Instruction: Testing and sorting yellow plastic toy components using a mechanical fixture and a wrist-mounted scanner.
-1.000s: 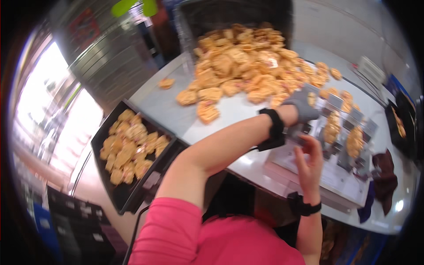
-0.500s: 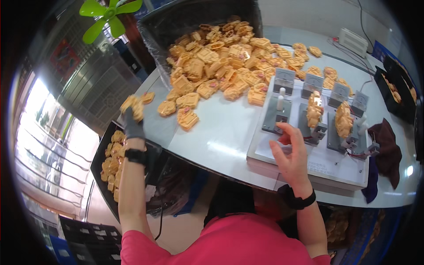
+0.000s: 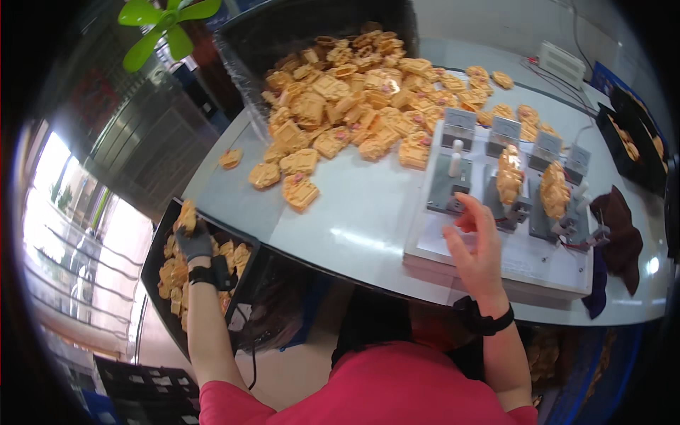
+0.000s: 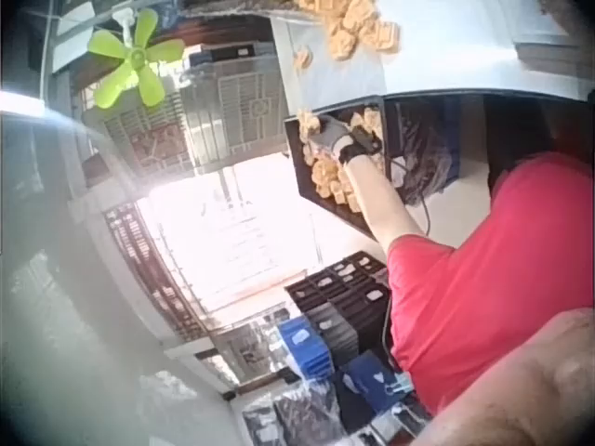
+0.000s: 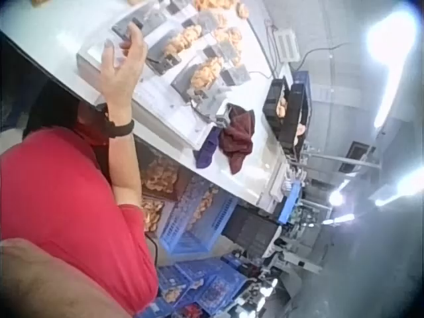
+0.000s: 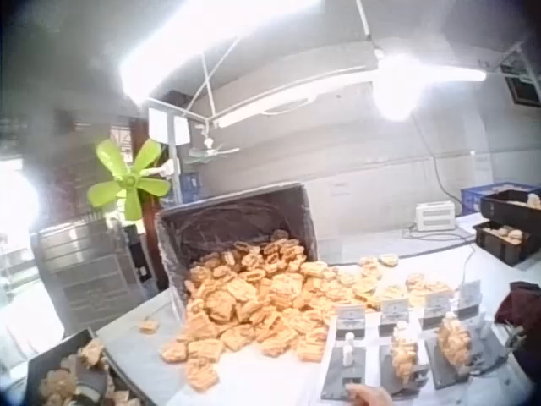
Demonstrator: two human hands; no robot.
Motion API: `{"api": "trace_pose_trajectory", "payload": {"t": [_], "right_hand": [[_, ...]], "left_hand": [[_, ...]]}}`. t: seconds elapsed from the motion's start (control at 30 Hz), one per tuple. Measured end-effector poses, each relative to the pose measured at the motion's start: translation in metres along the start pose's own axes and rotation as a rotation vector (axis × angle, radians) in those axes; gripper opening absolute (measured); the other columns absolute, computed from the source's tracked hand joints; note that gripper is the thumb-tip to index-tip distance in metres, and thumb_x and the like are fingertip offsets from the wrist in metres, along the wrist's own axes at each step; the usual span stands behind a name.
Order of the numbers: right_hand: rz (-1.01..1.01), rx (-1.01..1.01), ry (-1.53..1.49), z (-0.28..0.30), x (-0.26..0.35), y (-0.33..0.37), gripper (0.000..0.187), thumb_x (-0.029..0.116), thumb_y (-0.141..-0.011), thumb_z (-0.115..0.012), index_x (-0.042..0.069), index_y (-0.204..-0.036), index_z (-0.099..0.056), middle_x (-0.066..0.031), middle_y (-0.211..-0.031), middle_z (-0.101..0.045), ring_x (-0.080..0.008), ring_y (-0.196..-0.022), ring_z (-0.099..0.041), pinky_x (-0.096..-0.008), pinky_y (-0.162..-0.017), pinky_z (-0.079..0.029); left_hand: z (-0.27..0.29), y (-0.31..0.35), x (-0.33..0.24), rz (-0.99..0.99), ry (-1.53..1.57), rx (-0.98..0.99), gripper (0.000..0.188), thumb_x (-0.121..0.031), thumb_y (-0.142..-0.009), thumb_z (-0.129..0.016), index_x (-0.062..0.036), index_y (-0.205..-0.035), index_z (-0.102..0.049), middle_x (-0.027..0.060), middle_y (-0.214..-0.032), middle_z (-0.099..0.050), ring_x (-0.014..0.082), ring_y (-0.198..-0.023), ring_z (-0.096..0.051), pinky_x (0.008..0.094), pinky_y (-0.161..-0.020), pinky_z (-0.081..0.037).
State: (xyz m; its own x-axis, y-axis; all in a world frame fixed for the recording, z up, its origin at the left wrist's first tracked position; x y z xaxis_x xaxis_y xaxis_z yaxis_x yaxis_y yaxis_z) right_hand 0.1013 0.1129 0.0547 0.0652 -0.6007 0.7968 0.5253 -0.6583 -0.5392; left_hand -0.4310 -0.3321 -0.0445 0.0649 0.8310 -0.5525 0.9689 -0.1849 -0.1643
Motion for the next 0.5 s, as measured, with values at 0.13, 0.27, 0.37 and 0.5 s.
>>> {"api": "trace_pose_trajectory", "payload": {"t": [0.13, 0.27, 0.37, 0.5], "right_hand": [[-0.086, -0.014, -0.062, 0.007, -0.012, 0.005, 0.044, 0.004, -0.084, -0.067, 0.004, -0.127, -0.055, -0.0045, -0.101, -0.055, -0.0146, -0.085, -0.054, -0.0285, -0.079, -0.046], [-0.106, 0.002, -0.153, 0.006, -0.015, 0.005, 0.039, 0.004, -0.085, -0.066, 0.003, -0.122, -0.056, -0.0043, -0.100, -0.054, -0.0138, -0.085, -0.054, -0.0278, -0.080, -0.046], [-0.037, 0.018, -0.123, 0.005, -0.010, 0.001, 0.032, 0.004, -0.083, -0.069, 0.004, -0.114, -0.060, -0.0049, -0.095, -0.054, -0.0146, -0.081, -0.052, -0.0272, -0.075, -0.045], [0.011, 0.048, -0.082, 0.000, 0.002, -0.005, 0.031, 0.008, -0.083, -0.071, 0.005, -0.112, -0.060, -0.0066, -0.095, -0.056, -0.0170, -0.078, -0.052, -0.0283, -0.072, -0.045]], "left_hand": [[-0.166, 0.075, 0.083, 0.236, 0.171, 0.128, 0.029, -0.014, -0.087, -0.058, -0.0003, -0.113, -0.057, 0.0134, -0.112, -0.065, 0.0254, -0.102, -0.064, 0.0351, -0.085, -0.056], [-0.257, 0.132, 0.132, 0.536, 0.213, 0.175, 0.039, -0.013, -0.088, -0.057, 0.0034, -0.123, -0.052, 0.0184, -0.119, -0.059, 0.0287, -0.104, -0.062, 0.0334, -0.082, -0.057], [-0.299, 0.145, 0.180, 0.791, 0.146, 0.262, 0.032, -0.014, -0.090, -0.058, 0.0002, -0.118, -0.054, 0.0144, -0.113, -0.063, 0.0270, -0.103, -0.063, 0.0334, -0.084, -0.057], [-0.373, 0.168, 0.243, 0.597, -0.280, 0.559, 0.041, -0.014, -0.092, -0.059, -0.0018, -0.130, -0.049, 0.0084, -0.119, -0.059, 0.0219, -0.108, -0.061, 0.0339, -0.094, -0.052]]}}
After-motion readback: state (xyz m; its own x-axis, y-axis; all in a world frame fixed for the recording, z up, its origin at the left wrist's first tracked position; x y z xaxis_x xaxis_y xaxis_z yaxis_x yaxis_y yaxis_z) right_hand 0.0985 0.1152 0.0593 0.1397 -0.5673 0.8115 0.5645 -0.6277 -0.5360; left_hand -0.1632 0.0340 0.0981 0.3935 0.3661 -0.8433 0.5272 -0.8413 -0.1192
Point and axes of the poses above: each hand's wrist, its own y-axis away from the middle knuckle, its own z-axis out of the back of the hand, x = y × z, the point moved 5 cm from there along -y, towards the middle knuckle
